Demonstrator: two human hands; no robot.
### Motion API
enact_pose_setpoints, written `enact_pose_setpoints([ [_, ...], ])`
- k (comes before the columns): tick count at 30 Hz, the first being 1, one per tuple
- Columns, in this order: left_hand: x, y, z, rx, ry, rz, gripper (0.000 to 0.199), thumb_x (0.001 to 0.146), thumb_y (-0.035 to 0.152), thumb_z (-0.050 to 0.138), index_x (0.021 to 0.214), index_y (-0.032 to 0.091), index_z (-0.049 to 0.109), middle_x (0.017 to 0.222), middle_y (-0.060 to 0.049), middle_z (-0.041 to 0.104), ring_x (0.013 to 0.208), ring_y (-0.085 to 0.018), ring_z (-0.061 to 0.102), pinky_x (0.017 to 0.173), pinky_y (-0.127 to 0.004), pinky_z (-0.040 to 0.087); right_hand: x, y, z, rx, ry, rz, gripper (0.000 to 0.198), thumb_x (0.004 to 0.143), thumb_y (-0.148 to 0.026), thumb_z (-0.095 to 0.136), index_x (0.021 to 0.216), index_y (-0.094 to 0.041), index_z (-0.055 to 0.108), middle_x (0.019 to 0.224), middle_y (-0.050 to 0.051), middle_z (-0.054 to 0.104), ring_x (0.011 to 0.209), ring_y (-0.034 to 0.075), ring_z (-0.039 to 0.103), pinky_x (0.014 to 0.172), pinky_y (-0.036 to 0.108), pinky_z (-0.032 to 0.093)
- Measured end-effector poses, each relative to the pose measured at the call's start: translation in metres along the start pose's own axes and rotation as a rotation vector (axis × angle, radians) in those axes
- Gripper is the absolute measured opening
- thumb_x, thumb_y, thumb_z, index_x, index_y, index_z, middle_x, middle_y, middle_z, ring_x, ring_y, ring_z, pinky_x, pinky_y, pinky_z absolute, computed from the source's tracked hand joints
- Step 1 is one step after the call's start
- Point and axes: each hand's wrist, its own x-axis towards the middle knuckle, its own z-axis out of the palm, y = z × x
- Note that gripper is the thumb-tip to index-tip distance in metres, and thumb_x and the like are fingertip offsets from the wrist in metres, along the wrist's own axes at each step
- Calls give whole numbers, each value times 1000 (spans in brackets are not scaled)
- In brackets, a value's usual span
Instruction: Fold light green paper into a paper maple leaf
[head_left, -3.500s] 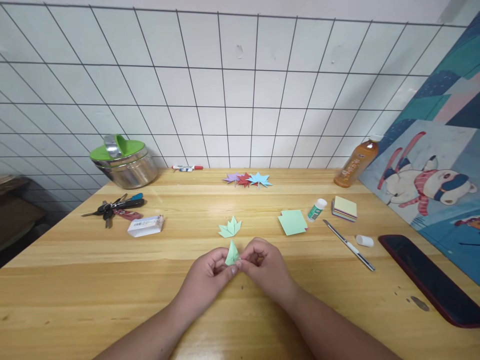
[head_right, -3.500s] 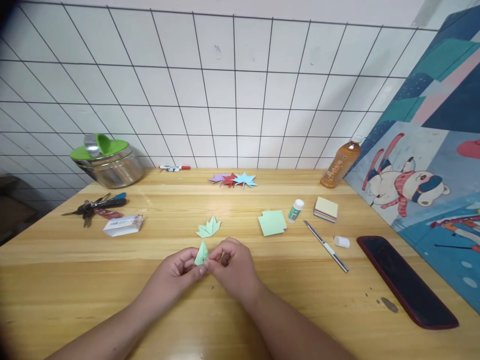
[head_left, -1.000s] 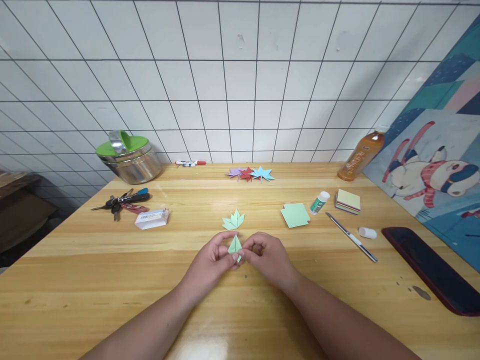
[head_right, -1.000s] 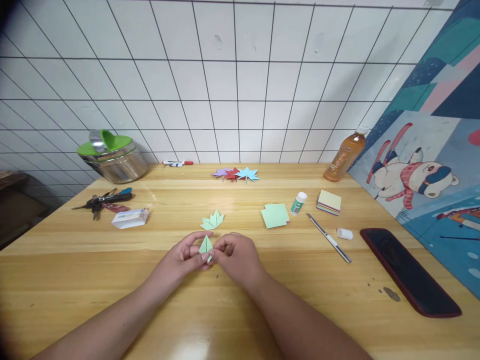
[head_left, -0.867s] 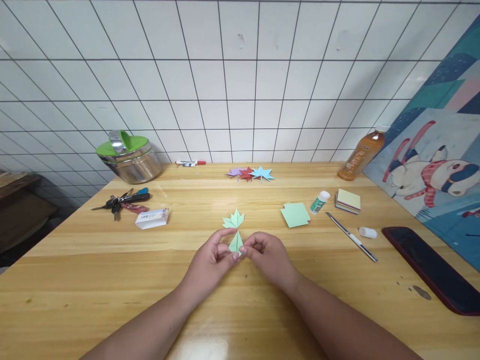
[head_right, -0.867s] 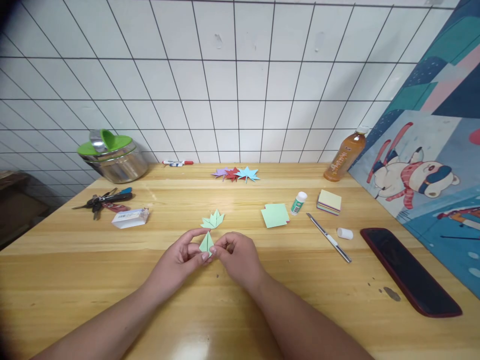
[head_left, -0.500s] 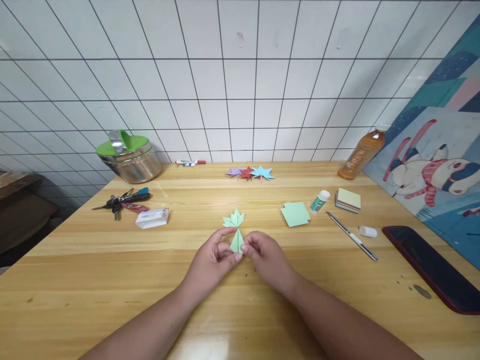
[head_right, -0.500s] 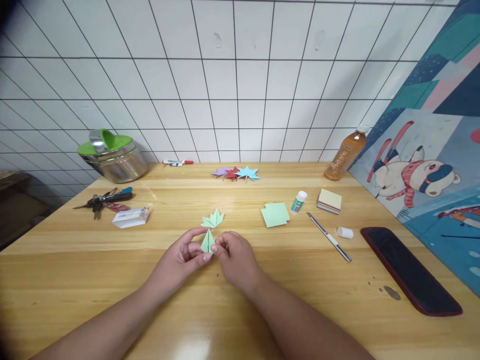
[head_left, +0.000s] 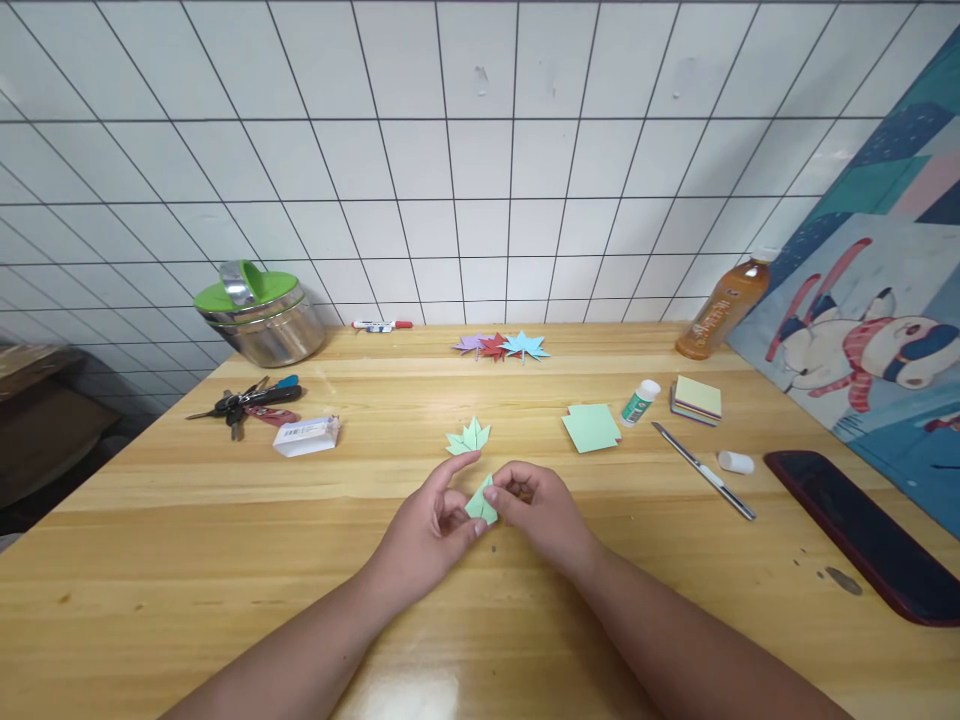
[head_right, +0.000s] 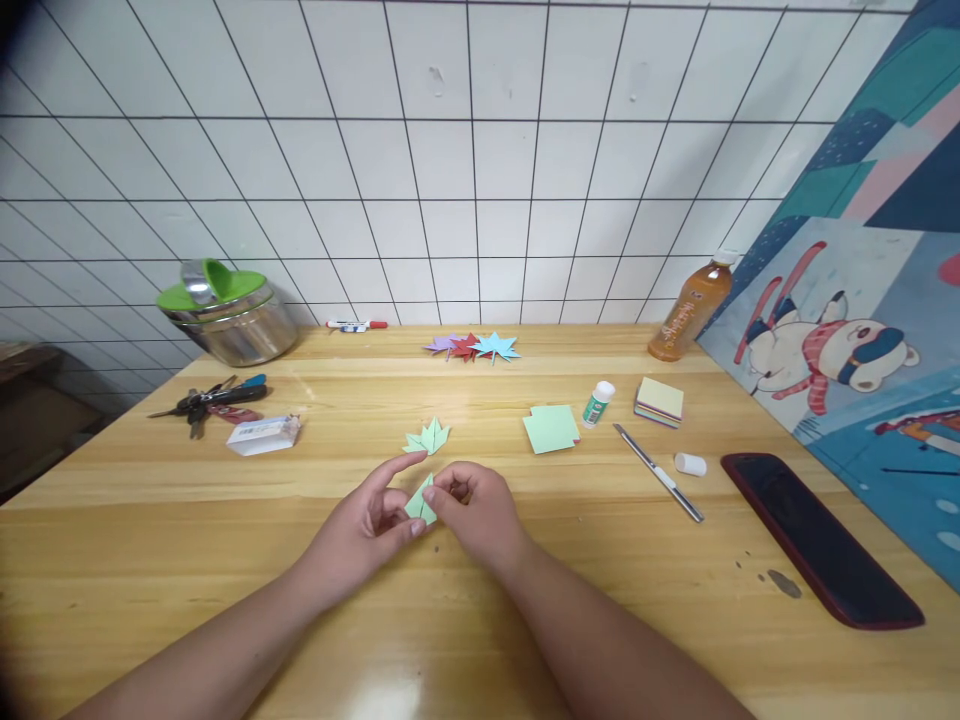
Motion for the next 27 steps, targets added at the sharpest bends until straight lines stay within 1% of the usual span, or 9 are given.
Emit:
enact_pose_setpoints([
  [5,-3,5,1,3,-77,6,70,74,20,58,135,26,24,60,6,49,58,-11,49,59,-23,39,-2,1,-1,125,5,50,18,71,-27,62,60,-15,53,53,-3,51,50,8,44,50,21,37],
  [9,-2,3,1,-4,4,36,63,76,21,57,132,26,30,63,6,50,62,-11,50,65,-25,40,0,2,-3,168,34,79,19,69,-31,64,62,-16,55,56,-3,52,53,9,47,47,20,39],
  [11,0,1,2,-79,37,30,59,76,22,58,129,25,34,68,4,53,66,-12,52,68,-25,40,1,2,-2,166,71,71,19,70,-33,63,65,-16,55,57,-4,51,50,8,46,45,20,40],
  [14,4,0,4,-264,-7,-27,57,73,25,63,124,21,37,82,-2,61,79,-15,57,75,-27,41,2,2,1,206,85,49,20,72,-35,62,71,-17,53,58,-5,54,45,7,47,46,20,42],
  [16,6,0,5,-337,-9,-58,57,72,27,65,122,19,38,86,-4,64,83,-17,59,78,-29,42,2,2,3,237,67,48,21,72,-35,63,72,-18,51,61,-4,58,47,7,50,49,21,44],
  [19,8,1,3,-321,64,-89,52,71,30,66,116,18,44,77,-3,67,75,-16,61,74,-28,42,1,2,4,226,55,65,22,70,-35,64,74,-17,51,64,-3,59,49,8,53,51,21,45],
  [22,9,2,0,-304,120,-94,52,68,31,68,113,18,47,75,-2,68,72,-16,61,72,-26,43,3,3,3,173,57,81,22,69,-35,64,74,-18,51,60,-5,54,48,7,51,48,21,45],
  [24,9,2,-3,-299,136,-87,53,67,31,68,114,17,47,74,-2,68,71,-15,61,71,-25,43,3,4,2,136,47,98,22,69,-35,63,73,-18,51,59,-6,50,48,8,50,48,22,46],
  [27,9,2,-4,-248,140,-80,55,67,31,68,116,17,46,65,1,66,62,-13,58,64,-23,42,2,2,1,76,35,97,19,71,-35,60,74,-18,51,60,-4,48,53,10,49,49,22,46],
])
